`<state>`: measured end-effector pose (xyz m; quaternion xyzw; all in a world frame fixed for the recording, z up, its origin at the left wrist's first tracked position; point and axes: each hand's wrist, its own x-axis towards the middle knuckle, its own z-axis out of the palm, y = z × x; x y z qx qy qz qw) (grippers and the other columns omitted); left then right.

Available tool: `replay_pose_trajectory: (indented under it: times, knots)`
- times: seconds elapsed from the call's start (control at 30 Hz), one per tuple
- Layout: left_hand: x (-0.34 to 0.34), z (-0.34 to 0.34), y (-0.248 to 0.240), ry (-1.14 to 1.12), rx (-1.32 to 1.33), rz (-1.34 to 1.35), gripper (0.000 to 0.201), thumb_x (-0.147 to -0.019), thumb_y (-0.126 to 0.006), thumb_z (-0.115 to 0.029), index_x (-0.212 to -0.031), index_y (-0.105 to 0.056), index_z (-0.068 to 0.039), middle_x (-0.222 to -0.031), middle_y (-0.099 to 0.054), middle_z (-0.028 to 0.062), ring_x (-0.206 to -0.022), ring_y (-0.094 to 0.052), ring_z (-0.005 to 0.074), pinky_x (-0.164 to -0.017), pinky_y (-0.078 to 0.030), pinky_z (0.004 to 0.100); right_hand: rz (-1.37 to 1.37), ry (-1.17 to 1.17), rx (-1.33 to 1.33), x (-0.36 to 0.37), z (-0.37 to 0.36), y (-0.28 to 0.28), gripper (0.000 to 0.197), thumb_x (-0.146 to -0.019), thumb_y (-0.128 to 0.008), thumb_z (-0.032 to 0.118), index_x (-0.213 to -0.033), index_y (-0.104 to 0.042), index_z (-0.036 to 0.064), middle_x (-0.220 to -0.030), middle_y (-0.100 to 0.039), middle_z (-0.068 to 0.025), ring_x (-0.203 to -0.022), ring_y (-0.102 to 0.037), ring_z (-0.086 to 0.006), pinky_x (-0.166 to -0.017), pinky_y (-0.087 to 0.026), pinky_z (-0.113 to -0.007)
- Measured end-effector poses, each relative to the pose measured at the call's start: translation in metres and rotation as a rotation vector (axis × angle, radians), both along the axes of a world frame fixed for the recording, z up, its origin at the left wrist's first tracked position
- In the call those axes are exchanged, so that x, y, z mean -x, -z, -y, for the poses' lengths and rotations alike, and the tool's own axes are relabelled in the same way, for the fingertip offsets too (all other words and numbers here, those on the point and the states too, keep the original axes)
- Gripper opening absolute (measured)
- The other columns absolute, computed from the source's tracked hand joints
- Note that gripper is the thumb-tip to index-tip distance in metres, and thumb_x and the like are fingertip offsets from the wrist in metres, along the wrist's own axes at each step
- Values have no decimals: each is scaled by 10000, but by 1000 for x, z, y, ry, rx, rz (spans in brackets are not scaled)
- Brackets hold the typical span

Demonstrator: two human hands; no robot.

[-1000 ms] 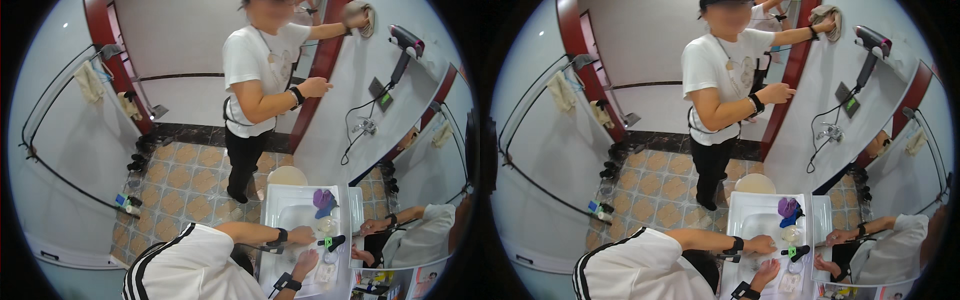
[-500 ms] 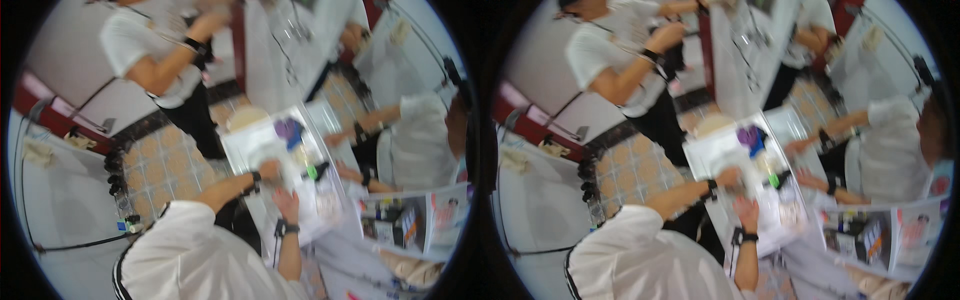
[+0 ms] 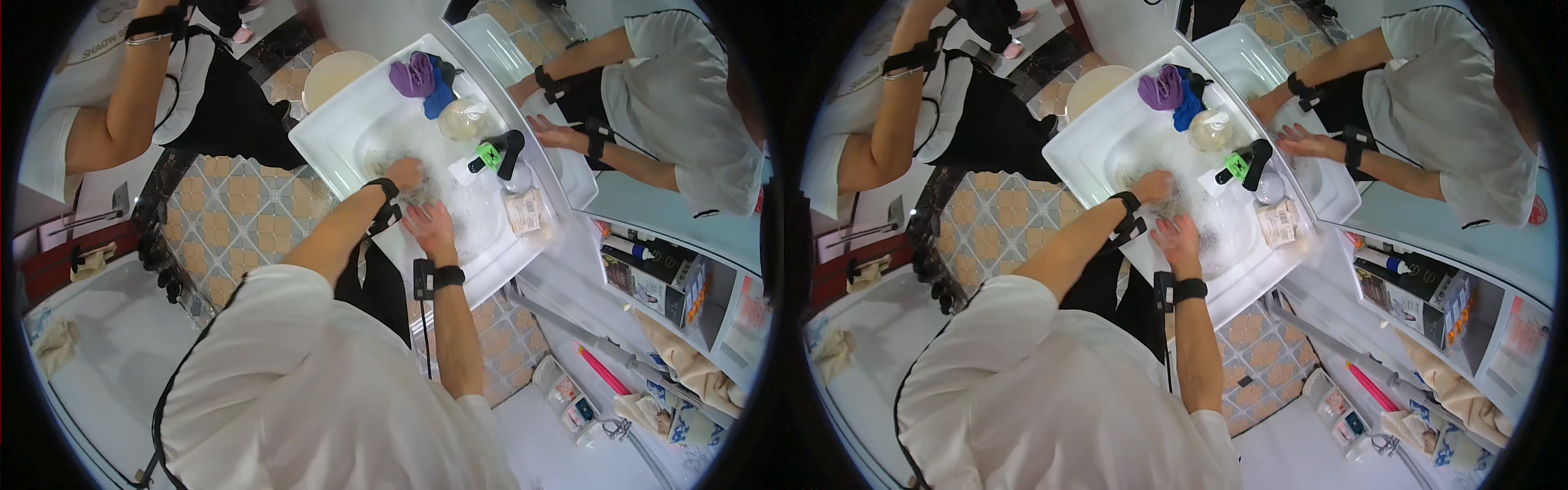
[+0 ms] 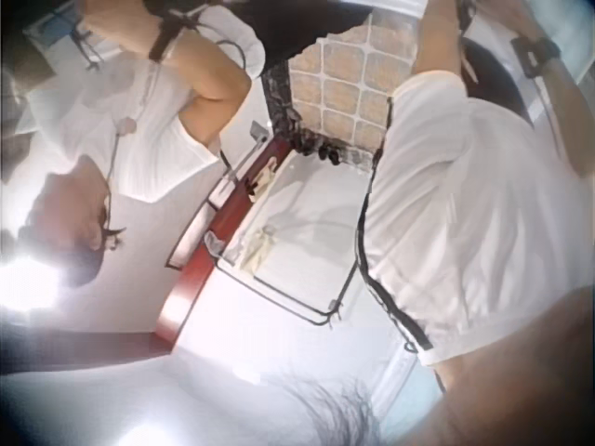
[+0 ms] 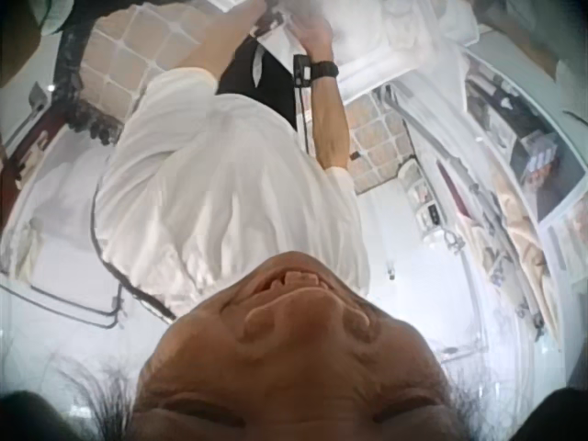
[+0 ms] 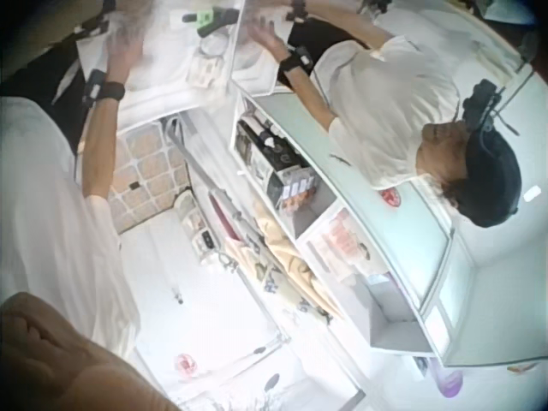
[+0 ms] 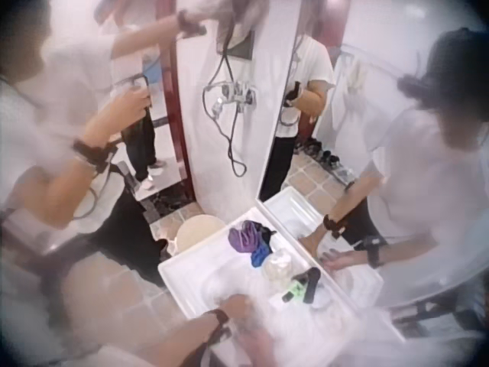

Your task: Washing a cloth in a bathroom sink using water and soap.

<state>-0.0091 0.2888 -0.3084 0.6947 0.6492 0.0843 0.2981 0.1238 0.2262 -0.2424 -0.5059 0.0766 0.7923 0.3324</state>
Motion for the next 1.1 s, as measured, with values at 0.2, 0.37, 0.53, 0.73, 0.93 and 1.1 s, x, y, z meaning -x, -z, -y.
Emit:
replay_pose_trajectory:
  times: [0.2, 0.37, 0.53, 0.73, 0.93, 1.1]
  knots:
    - [-59, 25, -60, -270, 332, 928, 256, -650, -602, -303, -711, -558, -58, -700, -553, 125, -700, -541, 290, -656, -446, 356, -225, 116, 0, -12, -12, 6, 302, -826, -501, 248, -1063, -466, 65, -1049, -520, -127, -983, -500, -275, -803, -436, -417]
    - [-63, 40, -99, 10, -119, 882, 245, -671, -577, -281, -698, -485, -55, -698, -507, 151, -674, -494, 330, -665, -416, 402, 577, -423, -756, -22, -20, 15, 311, -846, -469, 208, -1126, -452, 73, -1051, -537, -103, -948, -525, -242, -799, -439, -363]
    - [-34, -5, -58, -331, -71, 565, 357, -642, -600, -283, -860, -461, -36, -785, -509, 188, -781, -490, 363, -715, -400, 420, -96, 281, -231, 18, -30, -11, 295, -875, -410, 209, -1121, -453, 53, -1040, -552, -86, -915, -544, -212, -806, -433, -328]
    - [-48, 30, -79, -81, -118, 681, 480, -678, -571, -254, -1045, -417, 15, -930, -495, 252, -930, -466, 397, -835, -366, 413, -134, 154, -169, -9, -28, -7, 342, -885, -355, 247, -1137, -443, 34, -1071, -530, -144, -954, -530, -256, -854, -425, -381]
    - [-3, -11, -28, -78, -167, 480, 294, -719, -570, -177, -909, -439, 5, -876, -481, 220, -845, -468, 366, -736, -380, 426, -17, 123, -309, 15, -20, -2, 393, -861, -394, 326, -1120, -436, 34, -1094, -511, -106, -1003, -492, -260, -853, -399, -385]
    - [20, 4, -8, -68, -145, 159, 253, -730, -534, -186, -919, -512, -18, -922, -521, 164, -943, -465, 358, -780, -367, 482, 15, 181, 151, -14, -11, -16, 705, -810, -474, 399, -1301, -148, 12, -1349, -207, -175, -1251, -220, -290, -963, -204, -546]
